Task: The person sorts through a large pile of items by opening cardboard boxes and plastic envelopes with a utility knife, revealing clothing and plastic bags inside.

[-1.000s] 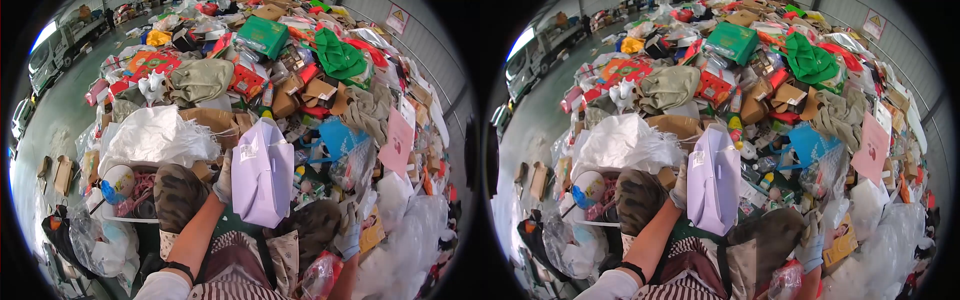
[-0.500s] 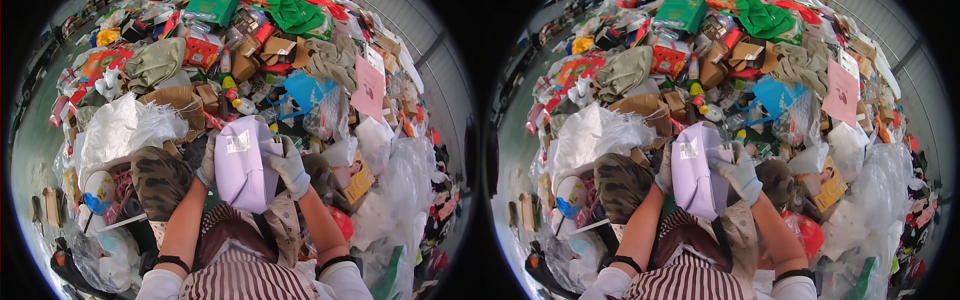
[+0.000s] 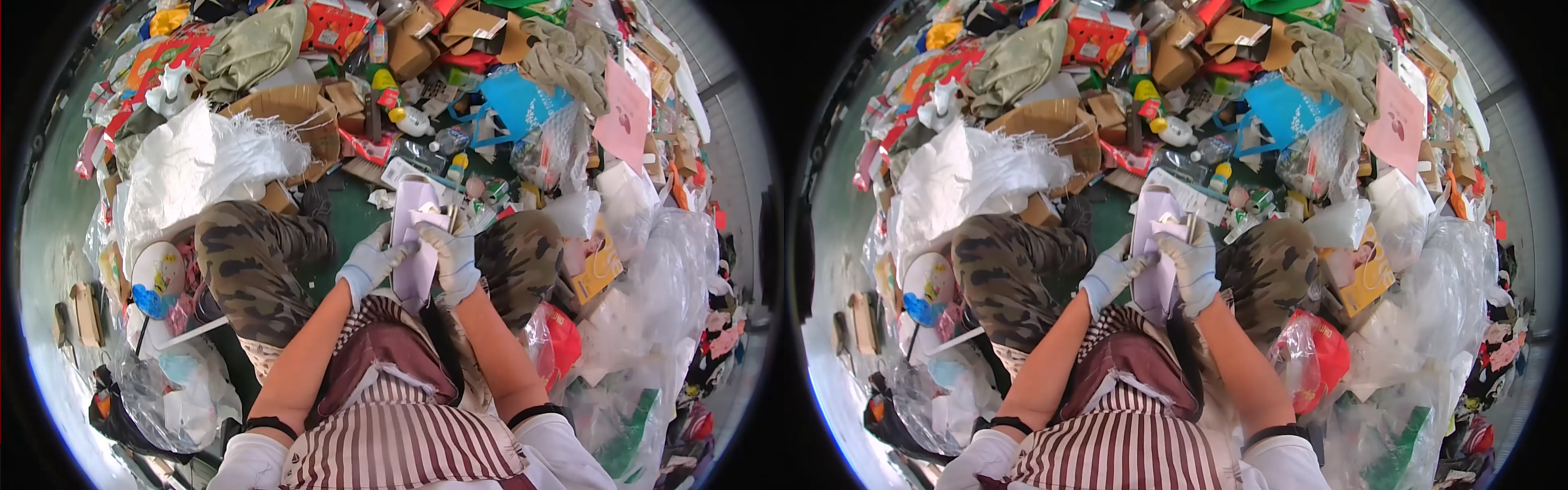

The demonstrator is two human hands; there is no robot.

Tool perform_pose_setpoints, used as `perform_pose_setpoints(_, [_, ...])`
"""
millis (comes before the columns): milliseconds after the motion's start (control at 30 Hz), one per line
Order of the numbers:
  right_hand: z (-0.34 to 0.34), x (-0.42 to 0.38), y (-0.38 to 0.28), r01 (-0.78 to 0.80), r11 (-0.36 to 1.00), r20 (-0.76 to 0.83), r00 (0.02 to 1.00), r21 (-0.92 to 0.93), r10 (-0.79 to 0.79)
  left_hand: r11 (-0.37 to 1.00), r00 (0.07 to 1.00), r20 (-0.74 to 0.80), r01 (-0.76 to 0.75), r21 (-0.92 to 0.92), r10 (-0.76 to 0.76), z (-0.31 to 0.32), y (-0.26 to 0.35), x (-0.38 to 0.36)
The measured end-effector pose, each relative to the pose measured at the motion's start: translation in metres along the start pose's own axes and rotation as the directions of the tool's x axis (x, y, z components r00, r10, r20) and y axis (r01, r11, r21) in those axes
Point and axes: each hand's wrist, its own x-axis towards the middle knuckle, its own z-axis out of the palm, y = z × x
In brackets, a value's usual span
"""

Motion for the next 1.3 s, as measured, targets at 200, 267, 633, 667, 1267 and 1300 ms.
perform_pose_setpoints(200, [-0.011,-0.004,-0.003,-0.096,0.962,0.082,0.994,0.257,0.077,0.996,0.994,0.088,-0.062,-0.065,0.067,-0.005,-0.008,0.003])
perform_pose_setpoints(267, [-0.012,-0.003,-0.004,-0.129,0.952,0.097,0.990,0.277,0.106,0.996,0.994,0.108,-0.010,-0.086,0.019,-0.006,-0.003,0.000])
perform_pose_setpoints(633, [0.048,-0.020,-0.005,-0.009,0.999,0.120,0.993,0.037,0.005,0.856,0.909,-0.406,-0.281,-0.434,0.092,0.005,-0.045,0.026])
perform_pose_setpoints(667, [0.052,-0.024,-0.007,-0.112,0.992,0.182,0.978,0.055,0.100,0.760,0.879,-0.468,-0.242,-0.603,-0.091,0.004,-0.033,0.027])
perform_pose_setpoints(1267, [0.001,0.010,-0.074,0.573,0.183,0.482,0.792,-0.799,-0.374,0.778,0.897,-0.434,-0.333,-0.533,0.087,-0.060,-0.036,0.026])
perform_pose_setpoints(1300, [0.006,0.015,-0.098,0.533,0.138,0.449,0.804,-0.835,-0.390,0.748,0.950,-0.301,-0.260,-0.611,0.084,-0.065,-0.032,0.021])
